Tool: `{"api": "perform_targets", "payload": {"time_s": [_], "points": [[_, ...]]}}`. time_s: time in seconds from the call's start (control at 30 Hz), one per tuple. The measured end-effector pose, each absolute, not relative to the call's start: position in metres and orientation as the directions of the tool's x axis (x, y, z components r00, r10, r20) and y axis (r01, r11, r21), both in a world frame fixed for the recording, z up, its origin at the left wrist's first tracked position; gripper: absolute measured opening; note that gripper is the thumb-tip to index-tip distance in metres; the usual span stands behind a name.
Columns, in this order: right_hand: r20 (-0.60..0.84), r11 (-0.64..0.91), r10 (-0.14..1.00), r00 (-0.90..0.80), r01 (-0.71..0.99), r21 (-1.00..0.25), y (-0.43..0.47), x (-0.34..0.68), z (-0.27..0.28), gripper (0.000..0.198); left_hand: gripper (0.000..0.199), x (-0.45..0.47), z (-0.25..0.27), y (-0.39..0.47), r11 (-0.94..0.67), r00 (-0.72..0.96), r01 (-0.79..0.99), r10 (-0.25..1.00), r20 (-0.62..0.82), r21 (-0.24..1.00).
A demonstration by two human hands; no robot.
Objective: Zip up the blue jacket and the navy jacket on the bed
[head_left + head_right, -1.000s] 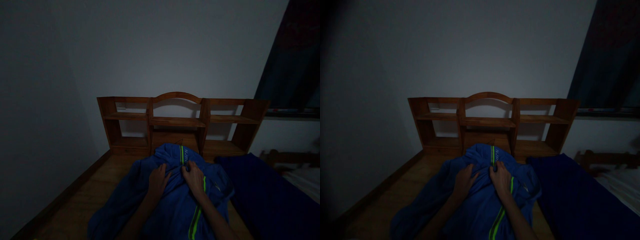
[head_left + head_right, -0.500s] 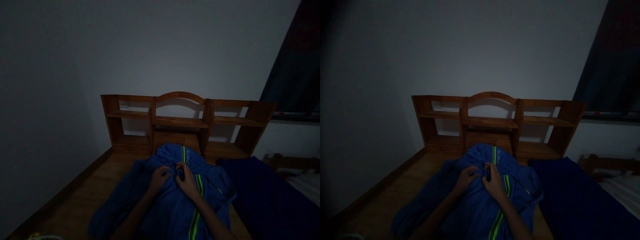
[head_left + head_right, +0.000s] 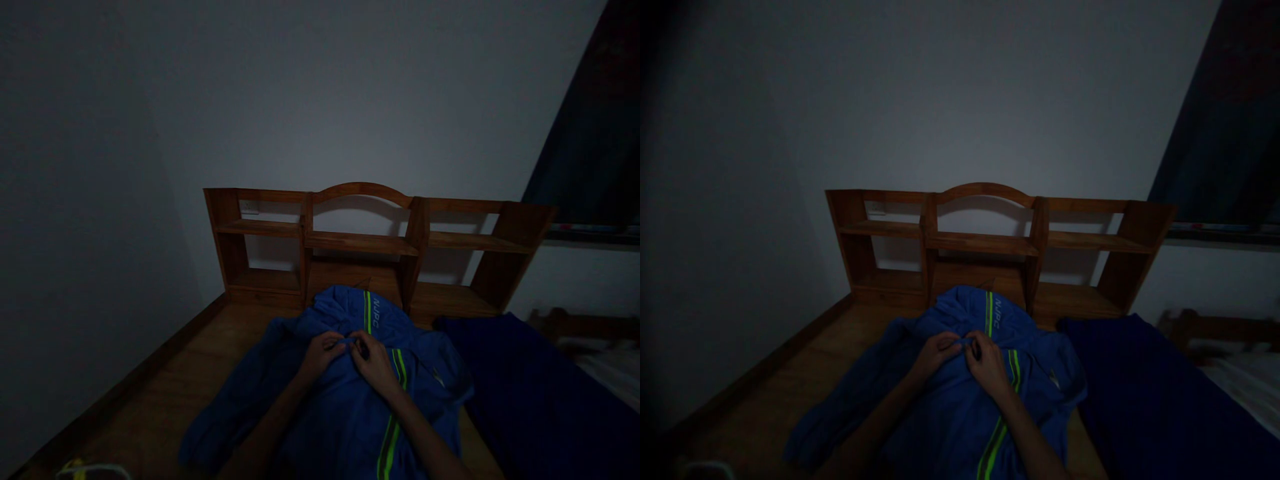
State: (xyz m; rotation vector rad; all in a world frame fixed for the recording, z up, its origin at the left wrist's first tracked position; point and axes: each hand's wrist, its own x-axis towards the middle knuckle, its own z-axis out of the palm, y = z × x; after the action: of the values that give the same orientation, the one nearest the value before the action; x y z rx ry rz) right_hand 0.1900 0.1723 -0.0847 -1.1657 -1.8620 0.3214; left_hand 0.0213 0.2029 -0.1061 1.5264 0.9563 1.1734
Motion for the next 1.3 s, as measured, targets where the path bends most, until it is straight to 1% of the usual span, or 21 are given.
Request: {"api": "perform_targets", "payload": {"time_s": [0.1, 0.17, 0.3, 0.43, 0.5, 0.67, 0.83, 0.97, 1.07, 1.2, 1.3], "points": [[0.550, 0.502, 0.826, -0.123, 0.606, -0.617, 0.173, 0.190, -0.088, 0.013, 0.032, 0.020, -0.111, 0.206, -0.238, 0.277, -0.014, 0.932, 0.232, 0.971], [0.559, 0.502, 0.822, -0.112, 0.606, -0.617, 0.174, 0.189, -0.089, 0.012, 0.030, 0.020, -0.112, 0.207, -0.255, 0.270, -0.008, 0.930, 0.248, 0.967], [0.571, 0.537, 0.807, -0.150, 0.590, -0.603, 0.173, 0.187, -0.090, 0.013, 0.026, 0.022, -0.104, 0.203, -0.302, 0.223, 0.086, 0.935, 0.278, 0.949], [0.585, 0.571, 0.791, -0.178, 0.558, -0.602, 0.172, 0.186, -0.089, 0.015, 0.025, 0.022, -0.091, 0.196, -0.312, 0.278, 0.138, 0.923, 0.266, 0.940], [0.593, 0.584, 0.785, -0.182, 0.540, -0.607, 0.173, 0.186, -0.088, 0.016, 0.027, 0.022, -0.088, 0.194, -0.301, 0.315, 0.124, 0.916, 0.250, 0.946], [0.594, 0.586, 0.784, -0.180, 0.529, -0.613, 0.172, 0.187, -0.087, 0.016, 0.033, 0.021, -0.096, 0.199, -0.216, 0.360, 0.007, 0.912, 0.199, 0.976], [0.594, 0.598, 0.780, -0.195, 0.512, -0.617, 0.171, 0.187, -0.086, 0.016, 0.036, 0.021, -0.098, 0.202, -0.146, 0.354, -0.007, 0.925, 0.139, 0.989], [0.600, 0.599, 0.778, -0.186, 0.505, -0.621, 0.172, 0.187, -0.086, 0.017, 0.035, 0.022, -0.096, 0.200, -0.128, 0.369, -0.036, 0.920, 0.132, 0.991], [0.606, 0.590, 0.778, -0.164, 0.520, -0.617, 0.173, 0.187, -0.085, 0.015, 0.034, 0.025, -0.098, 0.200, -0.183, 0.313, -0.004, 0.933, 0.175, 0.983], [0.614, 0.574, 0.777, -0.139, 0.556, -0.600, 0.174, 0.188, -0.085, 0.008, 0.028, 0.027, -0.104, 0.203, -0.293, 0.257, 0.086, 0.930, 0.263, 0.952], [0.613, 0.574, 0.777, -0.142, 0.558, -0.599, 0.174, 0.189, -0.084, 0.014, 0.022, 0.027, -0.105, 0.202, -0.335, 0.209, 0.181, 0.932, 0.297, 0.925]]}}
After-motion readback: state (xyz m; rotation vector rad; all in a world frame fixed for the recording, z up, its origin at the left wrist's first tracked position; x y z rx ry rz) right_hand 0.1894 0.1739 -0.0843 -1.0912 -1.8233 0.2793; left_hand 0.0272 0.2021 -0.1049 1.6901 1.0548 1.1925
